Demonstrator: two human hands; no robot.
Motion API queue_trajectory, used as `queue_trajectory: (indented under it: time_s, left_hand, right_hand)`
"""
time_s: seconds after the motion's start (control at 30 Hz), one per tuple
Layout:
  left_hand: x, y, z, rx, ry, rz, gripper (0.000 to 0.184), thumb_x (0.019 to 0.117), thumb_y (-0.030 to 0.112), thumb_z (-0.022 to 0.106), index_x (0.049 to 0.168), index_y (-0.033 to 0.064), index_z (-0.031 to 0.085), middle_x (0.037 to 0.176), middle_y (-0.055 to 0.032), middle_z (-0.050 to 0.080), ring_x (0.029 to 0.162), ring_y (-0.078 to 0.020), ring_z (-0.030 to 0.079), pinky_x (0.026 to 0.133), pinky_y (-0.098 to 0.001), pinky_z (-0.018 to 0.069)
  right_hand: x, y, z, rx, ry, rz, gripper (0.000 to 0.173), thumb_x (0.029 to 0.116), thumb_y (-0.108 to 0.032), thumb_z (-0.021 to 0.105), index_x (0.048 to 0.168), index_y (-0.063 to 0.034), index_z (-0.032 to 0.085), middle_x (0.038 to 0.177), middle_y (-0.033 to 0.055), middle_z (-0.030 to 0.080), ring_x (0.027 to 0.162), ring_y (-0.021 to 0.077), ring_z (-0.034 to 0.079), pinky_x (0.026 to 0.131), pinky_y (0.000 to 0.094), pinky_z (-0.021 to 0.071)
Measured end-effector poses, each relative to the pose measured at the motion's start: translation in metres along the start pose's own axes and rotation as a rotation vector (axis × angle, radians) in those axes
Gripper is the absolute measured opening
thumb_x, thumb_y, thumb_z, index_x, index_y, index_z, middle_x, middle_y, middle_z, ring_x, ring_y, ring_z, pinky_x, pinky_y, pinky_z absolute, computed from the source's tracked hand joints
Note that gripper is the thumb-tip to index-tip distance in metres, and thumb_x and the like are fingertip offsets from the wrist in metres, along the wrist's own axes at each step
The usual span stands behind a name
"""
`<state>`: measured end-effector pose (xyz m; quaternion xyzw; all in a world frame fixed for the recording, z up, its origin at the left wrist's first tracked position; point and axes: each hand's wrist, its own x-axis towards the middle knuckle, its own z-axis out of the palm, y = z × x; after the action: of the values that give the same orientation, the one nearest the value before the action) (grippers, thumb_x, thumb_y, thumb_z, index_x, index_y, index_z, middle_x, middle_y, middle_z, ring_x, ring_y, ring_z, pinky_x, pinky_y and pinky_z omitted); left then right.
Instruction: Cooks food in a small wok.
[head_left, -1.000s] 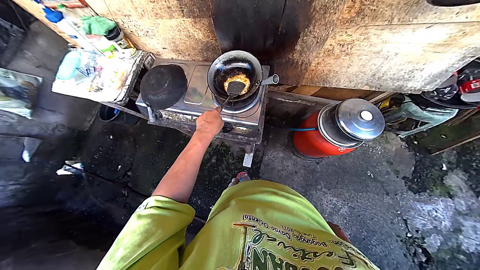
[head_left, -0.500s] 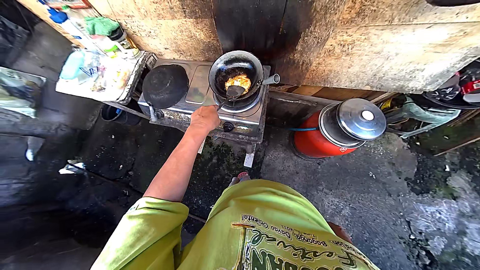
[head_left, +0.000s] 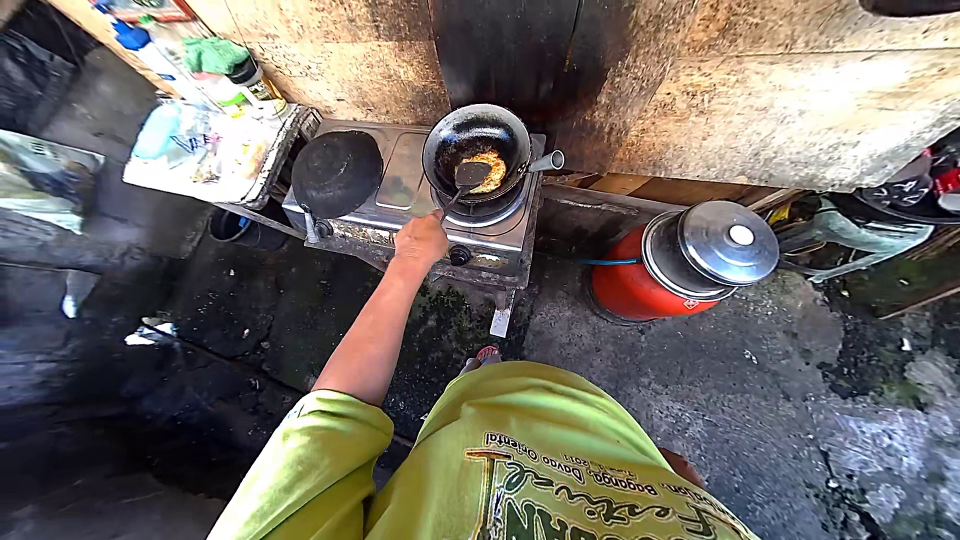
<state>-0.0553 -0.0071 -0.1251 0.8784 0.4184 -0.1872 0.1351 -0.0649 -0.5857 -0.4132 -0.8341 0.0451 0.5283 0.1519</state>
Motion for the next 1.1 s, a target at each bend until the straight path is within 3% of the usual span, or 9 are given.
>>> queue_trajectory:
  time_s: [0.13,0.33,0.6,0.73,0.97,1.1]
  left_hand:
    - [0.003,0.008,0.009,0.055,-0.024,-0.011,0.048,0.1083,0.027,0.045,0.157,0.0250,0.045,0.131,-0.0215,0.067,0.121,-0.0427,0.065,0.094,-0.0655,0.0508]
    - [0.001,0.009,0.011,0.084,-0.008,-0.001,0.046,0.1080,0.027,0.046,0.154,0.0226,0.049,0.128,-0.0223,0.068,0.118,-0.0430,0.066,0.091,-0.0660,0.0516]
    - [0.001,0.010,0.020,0.089,-0.018,-0.009,0.049,0.1083,0.025,0.043,0.158,0.0239,0.044,0.128,-0.0218,0.068,0.118,-0.0422,0.066,0.092,-0.0640,0.0523]
    - [0.002,0.008,0.015,0.056,-0.011,-0.004,0.047,0.1080,0.025,0.045,0.155,0.0230,0.047,0.130,-0.0212,0.068,0.119,-0.0416,0.066,0.093,-0.0650,0.0515]
    - [-0.006,-0.007,-0.005,0.007,-0.003,0.005,0.046,0.1086,0.029,0.046,0.154,0.0245,0.049,0.130,-0.0207,0.067,0.121,-0.0422,0.064,0.096,-0.0661,0.0494]
    - [-0.004,-0.002,0.003,0.050,-0.039,0.012,0.047,0.1084,0.028,0.045,0.155,0.0250,0.048,0.130,-0.0216,0.067,0.120,-0.0429,0.065,0.094,-0.0658,0.0503]
  right_hand:
    - [-0.001,-0.006,-0.005,0.008,0.027,-0.013,0.037,0.1064,-0.026,0.060,0.132,-0.0007,0.066,0.127,0.0241,0.069,0.122,0.0391,0.065,0.108,0.0587,0.0460]
    - [-0.011,-0.019,-0.008,0.038,0.010,-0.013,0.038,0.1074,-0.024,0.058,0.135,0.0009,0.064,0.132,0.0254,0.066,0.128,0.0399,0.061,0.112,0.0577,0.0432]
    - [0.004,-0.002,-0.002,-0.006,0.018,0.002,0.040,0.1076,-0.029,0.057,0.135,-0.0016,0.065,0.134,0.0231,0.066,0.130,0.0382,0.061,0.113,0.0577,0.0428]
    - [-0.027,-0.029,-0.014,0.117,0.008,-0.004,0.038,0.1085,-0.022,0.055,0.135,0.0039,0.063,0.131,0.0264,0.066,0.126,0.0406,0.061,0.110,0.0574,0.0425]
    - [0.006,-0.012,-0.003,0.053,0.032,0.000,0.038,0.1075,-0.029,0.057,0.133,-0.0025,0.067,0.129,0.0229,0.068,0.125,0.0376,0.064,0.110,0.0582,0.0451]
    - [0.001,-0.020,-0.005,0.051,0.025,-0.004,0.037,0.1071,-0.026,0.058,0.132,-0.0002,0.066,0.128,0.0246,0.068,0.124,0.0387,0.064,0.109,0.0576,0.0454]
